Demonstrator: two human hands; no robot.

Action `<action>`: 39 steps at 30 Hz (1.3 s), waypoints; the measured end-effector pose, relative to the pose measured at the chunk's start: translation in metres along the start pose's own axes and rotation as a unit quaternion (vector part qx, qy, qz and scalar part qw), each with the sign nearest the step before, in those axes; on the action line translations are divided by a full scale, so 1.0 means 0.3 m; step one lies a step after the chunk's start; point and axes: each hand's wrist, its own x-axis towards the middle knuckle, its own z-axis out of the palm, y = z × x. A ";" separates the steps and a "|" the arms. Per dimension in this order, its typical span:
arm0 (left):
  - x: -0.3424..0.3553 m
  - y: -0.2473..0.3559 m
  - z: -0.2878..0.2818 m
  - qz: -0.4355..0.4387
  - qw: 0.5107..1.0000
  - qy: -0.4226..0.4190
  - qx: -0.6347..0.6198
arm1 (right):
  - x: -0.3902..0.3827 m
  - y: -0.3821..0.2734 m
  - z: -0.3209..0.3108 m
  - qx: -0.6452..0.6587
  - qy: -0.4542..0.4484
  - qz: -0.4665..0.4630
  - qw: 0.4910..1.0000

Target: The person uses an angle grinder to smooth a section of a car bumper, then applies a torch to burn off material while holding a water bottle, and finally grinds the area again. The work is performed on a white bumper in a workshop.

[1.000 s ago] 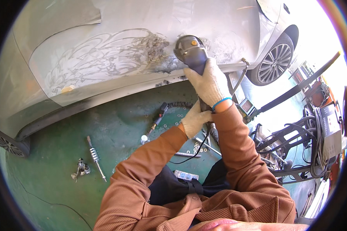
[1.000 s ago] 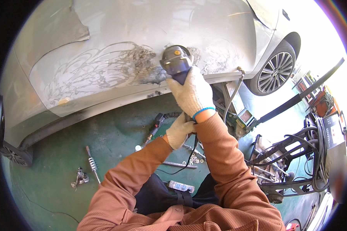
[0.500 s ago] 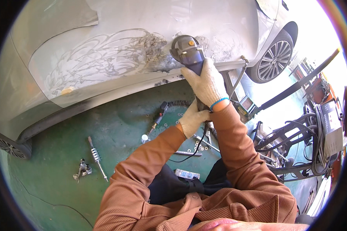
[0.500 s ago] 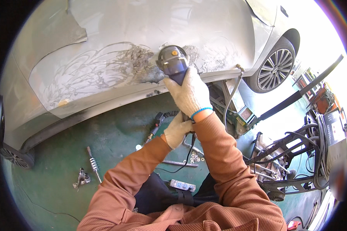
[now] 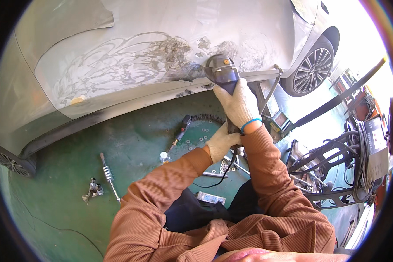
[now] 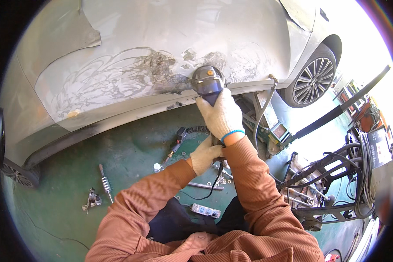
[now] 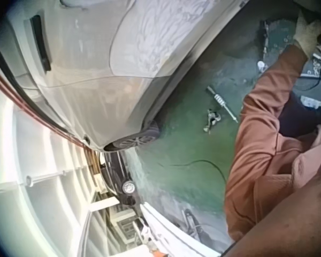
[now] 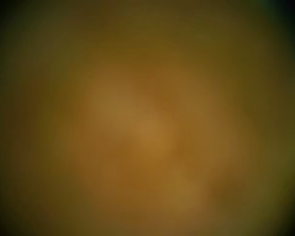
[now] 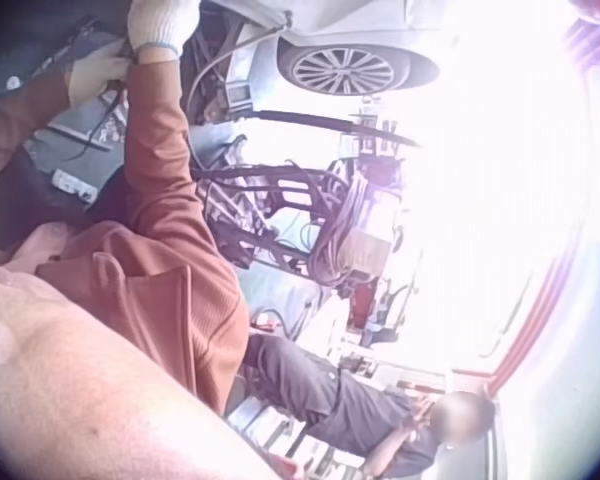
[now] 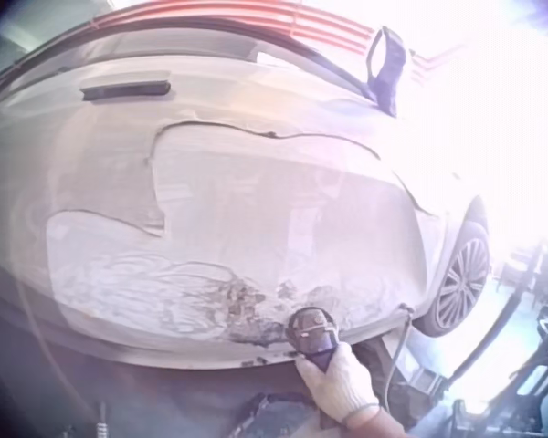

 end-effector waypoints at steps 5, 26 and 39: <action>0.021 0.005 -0.061 0.024 1.000 0.001 -0.014 | 0.011 -0.068 0.006 0.029 -0.019 -0.030 0.999; -0.046 -0.051 -0.033 0.021 0.999 0.038 -0.014 | -0.037 -0.054 0.028 0.005 -0.059 -0.061 0.996; -0.017 -0.001 -0.034 0.012 0.999 0.011 -0.040 | -0.003 -0.077 0.003 0.019 -0.061 -0.042 0.997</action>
